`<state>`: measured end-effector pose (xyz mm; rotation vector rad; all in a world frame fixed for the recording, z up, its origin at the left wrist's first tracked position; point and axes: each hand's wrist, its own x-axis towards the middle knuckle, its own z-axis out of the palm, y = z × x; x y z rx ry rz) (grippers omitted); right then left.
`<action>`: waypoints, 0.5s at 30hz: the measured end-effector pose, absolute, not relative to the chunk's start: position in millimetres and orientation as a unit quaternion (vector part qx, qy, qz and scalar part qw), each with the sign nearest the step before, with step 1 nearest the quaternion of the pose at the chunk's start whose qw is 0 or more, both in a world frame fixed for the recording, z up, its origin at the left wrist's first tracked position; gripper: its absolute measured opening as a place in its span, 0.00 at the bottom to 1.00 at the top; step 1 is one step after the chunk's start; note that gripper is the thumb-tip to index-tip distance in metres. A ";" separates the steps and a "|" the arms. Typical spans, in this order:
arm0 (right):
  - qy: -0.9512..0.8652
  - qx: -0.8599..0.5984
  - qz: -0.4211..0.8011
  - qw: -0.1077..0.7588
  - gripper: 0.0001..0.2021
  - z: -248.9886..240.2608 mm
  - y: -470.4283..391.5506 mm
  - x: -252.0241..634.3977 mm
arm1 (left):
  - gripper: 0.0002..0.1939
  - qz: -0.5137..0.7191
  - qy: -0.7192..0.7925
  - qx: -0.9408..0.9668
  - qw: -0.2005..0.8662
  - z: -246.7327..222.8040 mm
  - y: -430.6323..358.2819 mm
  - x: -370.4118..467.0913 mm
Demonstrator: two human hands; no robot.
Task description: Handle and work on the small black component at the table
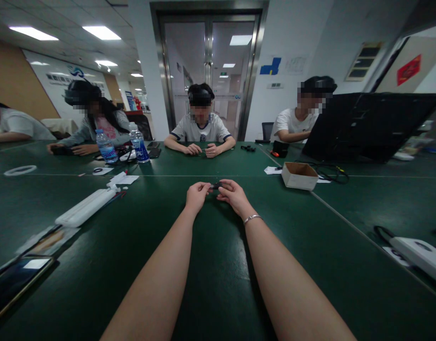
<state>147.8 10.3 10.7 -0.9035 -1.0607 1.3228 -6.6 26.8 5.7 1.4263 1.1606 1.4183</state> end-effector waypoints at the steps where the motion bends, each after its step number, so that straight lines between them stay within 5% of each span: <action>1: -0.453 -0.385 0.565 0.573 0.15 10.7 10.3 147.8 | 0.15 0.559 0.461 0.561 0.400 5.9 26.6 -6.5; 15: -0.469 -0.367 0.564 0.573 0.17 6.8 12.8 149.6 | 0.16 0.556 0.474 0.544 0.412 7.8 24.8 -7.3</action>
